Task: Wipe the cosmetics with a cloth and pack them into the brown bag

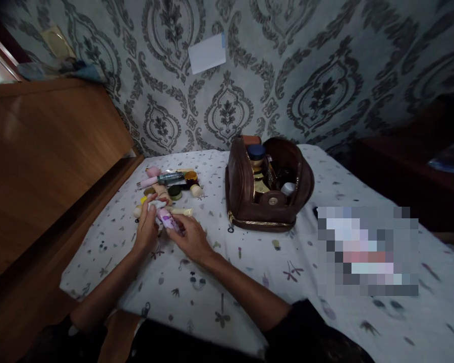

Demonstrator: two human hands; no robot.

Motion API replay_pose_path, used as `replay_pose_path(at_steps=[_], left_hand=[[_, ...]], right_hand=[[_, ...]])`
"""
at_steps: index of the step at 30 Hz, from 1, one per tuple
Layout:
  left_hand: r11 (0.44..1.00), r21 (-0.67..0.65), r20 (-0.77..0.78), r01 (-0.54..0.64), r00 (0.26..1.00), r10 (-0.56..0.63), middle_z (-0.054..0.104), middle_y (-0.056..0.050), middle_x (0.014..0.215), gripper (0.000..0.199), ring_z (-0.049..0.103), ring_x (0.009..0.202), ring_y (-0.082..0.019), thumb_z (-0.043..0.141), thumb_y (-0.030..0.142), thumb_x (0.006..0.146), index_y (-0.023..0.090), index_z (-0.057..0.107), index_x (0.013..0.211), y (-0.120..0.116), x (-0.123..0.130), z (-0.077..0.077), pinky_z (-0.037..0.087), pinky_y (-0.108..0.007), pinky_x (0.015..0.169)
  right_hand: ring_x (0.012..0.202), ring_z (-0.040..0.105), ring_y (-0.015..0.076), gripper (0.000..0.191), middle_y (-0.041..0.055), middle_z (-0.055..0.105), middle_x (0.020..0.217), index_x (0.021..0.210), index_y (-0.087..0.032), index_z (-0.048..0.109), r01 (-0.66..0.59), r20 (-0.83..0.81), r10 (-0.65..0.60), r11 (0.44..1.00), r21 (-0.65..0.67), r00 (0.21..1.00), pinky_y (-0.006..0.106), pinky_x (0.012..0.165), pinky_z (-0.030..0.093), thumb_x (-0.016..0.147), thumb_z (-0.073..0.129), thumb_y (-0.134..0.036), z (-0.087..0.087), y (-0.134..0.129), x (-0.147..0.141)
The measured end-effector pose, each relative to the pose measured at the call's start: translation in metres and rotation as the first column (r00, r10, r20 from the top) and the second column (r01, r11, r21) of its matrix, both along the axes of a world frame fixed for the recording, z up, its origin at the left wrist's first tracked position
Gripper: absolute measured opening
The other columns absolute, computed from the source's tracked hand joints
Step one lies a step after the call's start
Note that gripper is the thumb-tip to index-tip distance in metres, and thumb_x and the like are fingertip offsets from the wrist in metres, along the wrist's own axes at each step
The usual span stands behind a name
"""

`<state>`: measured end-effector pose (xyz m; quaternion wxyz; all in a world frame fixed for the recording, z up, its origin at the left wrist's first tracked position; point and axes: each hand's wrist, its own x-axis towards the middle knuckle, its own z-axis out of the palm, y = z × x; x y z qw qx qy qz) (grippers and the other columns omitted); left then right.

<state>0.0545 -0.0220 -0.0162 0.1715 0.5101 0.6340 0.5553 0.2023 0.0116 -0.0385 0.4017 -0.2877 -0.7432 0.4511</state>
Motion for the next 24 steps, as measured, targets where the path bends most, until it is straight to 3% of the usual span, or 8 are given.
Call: replay_pose_path(at_steps=[2,4,9,11,15,24], left_hand=[[1.000,0.028,0.034,0.015,0.999,-0.016,0.061,-0.008,0.123,0.036,0.058,0.116,-0.021,0.034,0.046,0.100,0.024,0.045,0.127,0.005,0.001,0.003,0.045,-0.037,0.101],[0.997,0.072,0.031,0.033,0.999,-0.036,0.060,-0.008,0.124,0.031,0.057,0.117,-0.020,0.037,0.044,0.100,0.023,0.044,0.121,0.011,0.003,0.005,0.043,-0.036,0.103],[0.989,0.081,-0.034,0.124,0.992,-0.122,0.059,-0.008,0.122,0.023,0.056,0.114,-0.019,0.045,0.042,0.097,0.022,0.046,0.110,0.025,0.010,0.004,0.042,-0.034,0.102],[0.984,0.072,-0.045,0.164,0.986,-0.162,0.059,-0.007,0.118,0.024,0.057,0.109,-0.018,0.047,0.041,0.096,0.022,0.048,0.110,0.029,0.013,0.002,0.043,-0.032,0.098],[0.985,0.101,-0.131,0.142,0.983,-0.129,0.057,-0.004,0.103,0.019,0.056,0.100,-0.019,0.049,0.037,0.095,0.022,0.054,0.106,0.033,0.016,0.000,0.045,-0.031,0.093],[0.975,0.126,-0.246,0.181,0.958,-0.146,0.062,-0.005,0.108,0.019,0.057,0.105,-0.022,0.056,0.027,0.091,0.022,0.062,0.109,0.035,0.011,0.002,0.045,-0.036,0.096]], right_hand=[[0.076,0.059,0.0172,0.039,0.0029,0.068,0.088,0.120,-0.018,0.064,-0.068,-0.120,0.046,0.980,-0.188,0.992,0.029,0.069,0.046,0.085,0.062,-0.036,0.002,-0.002,-0.002],[0.070,0.057,0.0152,0.043,0.0002,0.066,0.080,0.119,-0.019,0.064,-0.130,-0.252,0.038,0.923,-0.363,0.967,0.027,0.064,0.042,0.082,0.065,-0.040,0.002,-0.004,-0.005],[0.071,0.059,0.0148,0.050,-0.0013,0.068,0.079,0.110,-0.022,0.066,-0.280,-0.501,-0.120,0.708,-0.648,0.857,0.026,0.065,0.043,0.069,0.077,-0.049,-0.003,-0.009,-0.009],[0.068,0.060,0.0145,0.051,-0.0016,0.069,0.079,0.107,-0.023,0.067,-0.317,-0.534,-0.165,0.648,-0.693,0.829,0.026,0.064,0.043,0.066,0.081,-0.049,-0.003,-0.010,-0.008],[0.066,0.061,0.0142,0.050,-0.0023,0.070,0.076,0.101,-0.022,0.067,-0.366,-0.582,-0.226,0.590,-0.719,0.781,0.025,0.062,0.043,0.062,0.085,-0.045,-0.002,-0.009,-0.007],[0.071,0.064,0.0150,0.044,-0.0012,0.072,0.081,0.094,-0.021,0.067,-0.399,-0.613,-0.259,0.563,-0.724,0.746,0.027,0.068,0.047,0.061,0.086,-0.042,-0.003,-0.004,-0.009]])
